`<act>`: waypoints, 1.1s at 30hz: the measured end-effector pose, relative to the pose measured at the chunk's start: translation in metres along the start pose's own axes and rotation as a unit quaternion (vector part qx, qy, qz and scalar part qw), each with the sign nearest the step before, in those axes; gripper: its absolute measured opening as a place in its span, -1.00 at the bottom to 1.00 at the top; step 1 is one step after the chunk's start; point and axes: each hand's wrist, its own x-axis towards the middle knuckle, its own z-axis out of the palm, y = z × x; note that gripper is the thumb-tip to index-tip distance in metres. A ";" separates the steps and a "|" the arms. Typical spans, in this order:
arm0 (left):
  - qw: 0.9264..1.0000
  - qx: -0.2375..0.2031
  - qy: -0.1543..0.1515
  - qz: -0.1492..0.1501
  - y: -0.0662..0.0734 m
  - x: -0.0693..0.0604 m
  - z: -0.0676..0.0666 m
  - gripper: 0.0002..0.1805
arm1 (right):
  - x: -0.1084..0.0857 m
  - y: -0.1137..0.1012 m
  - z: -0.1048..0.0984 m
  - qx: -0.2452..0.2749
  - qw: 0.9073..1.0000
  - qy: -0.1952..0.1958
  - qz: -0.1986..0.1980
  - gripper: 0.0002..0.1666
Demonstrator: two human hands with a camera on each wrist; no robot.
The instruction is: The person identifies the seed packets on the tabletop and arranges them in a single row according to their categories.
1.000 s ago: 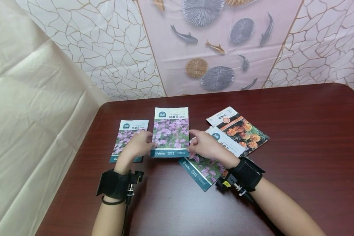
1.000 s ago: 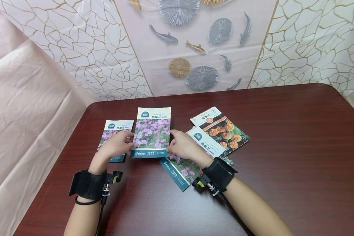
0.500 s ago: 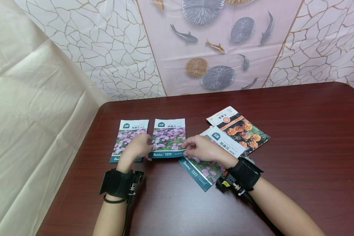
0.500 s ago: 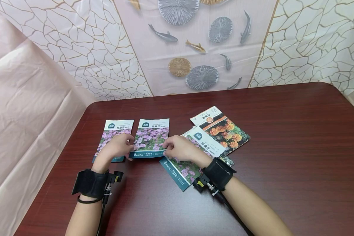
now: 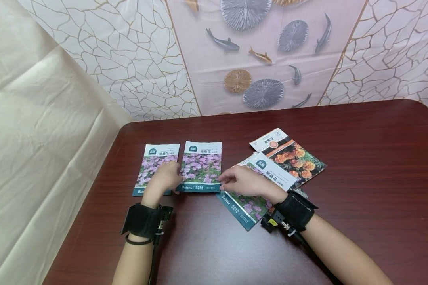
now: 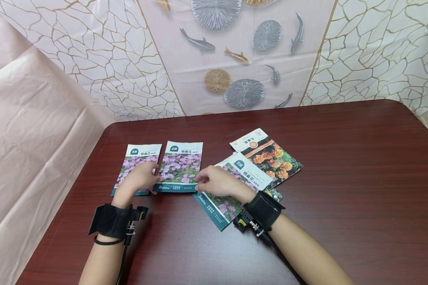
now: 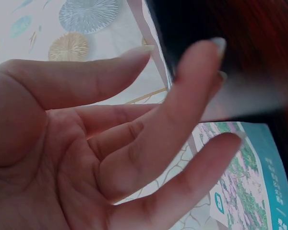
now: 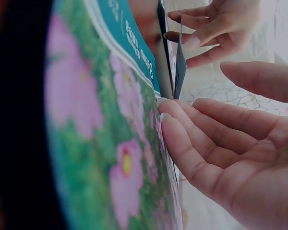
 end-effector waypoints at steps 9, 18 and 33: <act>1.000 -0.008 0.002 -0.023 0.007 -0.003 0.001 -0.78 | 0.001 0.000 0.001 -0.008 1.000 -0.013 0.008 -0.62; 0.999 0.016 0.021 -0.022 0.010 -0.006 0.000 -0.89 | 0.000 0.001 0.000 -0.008 1.000 -0.015 -0.002 -0.60; 0.999 0.033 0.030 0.022 0.018 -0.006 0.005 -0.55 | 0.000 0.002 0.000 -0.010 1.000 -0.015 -0.013 -0.65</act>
